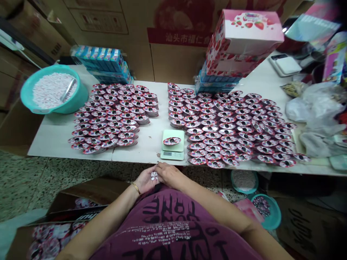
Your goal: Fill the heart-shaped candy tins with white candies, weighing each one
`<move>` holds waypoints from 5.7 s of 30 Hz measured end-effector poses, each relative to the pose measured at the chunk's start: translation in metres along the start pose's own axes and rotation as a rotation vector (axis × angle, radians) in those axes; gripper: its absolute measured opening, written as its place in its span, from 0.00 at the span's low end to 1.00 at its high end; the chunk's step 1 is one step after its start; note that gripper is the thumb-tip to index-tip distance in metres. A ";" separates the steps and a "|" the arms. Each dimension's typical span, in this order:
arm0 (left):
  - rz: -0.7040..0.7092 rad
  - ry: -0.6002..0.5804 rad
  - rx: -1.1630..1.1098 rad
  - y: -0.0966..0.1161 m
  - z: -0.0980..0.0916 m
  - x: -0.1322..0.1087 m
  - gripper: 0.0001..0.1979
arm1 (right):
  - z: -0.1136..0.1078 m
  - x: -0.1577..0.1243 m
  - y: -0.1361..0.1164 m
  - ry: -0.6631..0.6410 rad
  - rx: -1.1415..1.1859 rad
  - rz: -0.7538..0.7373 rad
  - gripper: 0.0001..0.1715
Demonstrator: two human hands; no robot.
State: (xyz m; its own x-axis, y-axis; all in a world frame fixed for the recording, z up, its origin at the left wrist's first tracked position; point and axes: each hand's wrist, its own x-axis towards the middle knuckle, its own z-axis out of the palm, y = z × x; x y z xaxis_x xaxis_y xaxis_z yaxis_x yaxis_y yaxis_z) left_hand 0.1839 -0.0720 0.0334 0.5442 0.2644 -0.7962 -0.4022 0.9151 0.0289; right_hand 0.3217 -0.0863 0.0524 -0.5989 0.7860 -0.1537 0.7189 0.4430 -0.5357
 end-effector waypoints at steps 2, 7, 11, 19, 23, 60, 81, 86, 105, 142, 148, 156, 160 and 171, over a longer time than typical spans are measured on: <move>0.008 0.009 0.000 0.002 -0.001 -0.001 0.09 | 0.001 0.002 -0.001 0.005 -0.010 -0.017 0.07; 0.033 -0.001 -0.020 0.006 -0.003 -0.002 0.09 | 0.000 0.004 0.000 0.018 0.014 -0.050 0.10; 0.042 -0.027 -0.039 0.007 -0.004 0.002 0.08 | 0.003 0.006 0.006 0.040 0.171 -0.064 0.11; 0.099 -0.130 -0.029 0.029 0.022 0.020 0.13 | -0.020 0.014 0.067 0.358 0.307 0.252 0.10; 0.134 -0.134 -0.025 0.036 0.024 0.022 0.15 | -0.039 0.027 0.098 0.255 0.027 0.313 0.11; 0.044 -0.082 -0.077 0.010 0.003 0.022 0.09 | 0.004 0.008 0.032 0.127 0.392 0.049 0.06; 0.078 -0.134 -0.140 0.016 0.014 0.020 0.11 | -0.024 0.012 0.047 0.213 0.140 0.033 0.12; 0.018 -0.090 -0.160 0.006 0.003 0.016 0.09 | -0.006 0.005 0.016 -0.049 0.083 -0.105 0.12; -0.009 -0.141 -0.041 0.014 0.000 0.014 0.16 | -0.030 0.015 0.075 0.386 0.099 0.105 0.12; 0.461 0.404 -0.017 0.051 -0.093 -0.022 0.09 | -0.031 0.032 0.120 0.140 -0.073 0.241 0.27; 0.517 0.450 -0.082 0.055 -0.115 -0.041 0.11 | -0.033 0.105 0.113 0.238 -0.046 0.261 0.21; 0.517 0.506 -0.124 0.051 -0.130 -0.053 0.11 | -0.014 0.193 0.088 0.320 0.017 0.371 0.25; 0.440 0.469 -0.038 0.056 -0.128 -0.042 0.11 | -0.020 0.076 0.104 0.492 -0.037 0.325 0.17; 0.328 0.255 0.182 0.074 -0.041 0.013 0.07 | 0.013 -0.123 0.112 0.158 -0.441 0.545 0.08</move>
State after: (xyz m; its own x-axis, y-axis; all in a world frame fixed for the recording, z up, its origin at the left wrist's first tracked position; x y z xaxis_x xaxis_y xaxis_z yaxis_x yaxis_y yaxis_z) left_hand 0.1312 -0.0134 0.0007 0.2015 0.4865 -0.8501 -0.3748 0.8402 0.3920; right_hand 0.4706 -0.1389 0.0002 -0.0798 0.9833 -0.1636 0.9967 0.0765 -0.0268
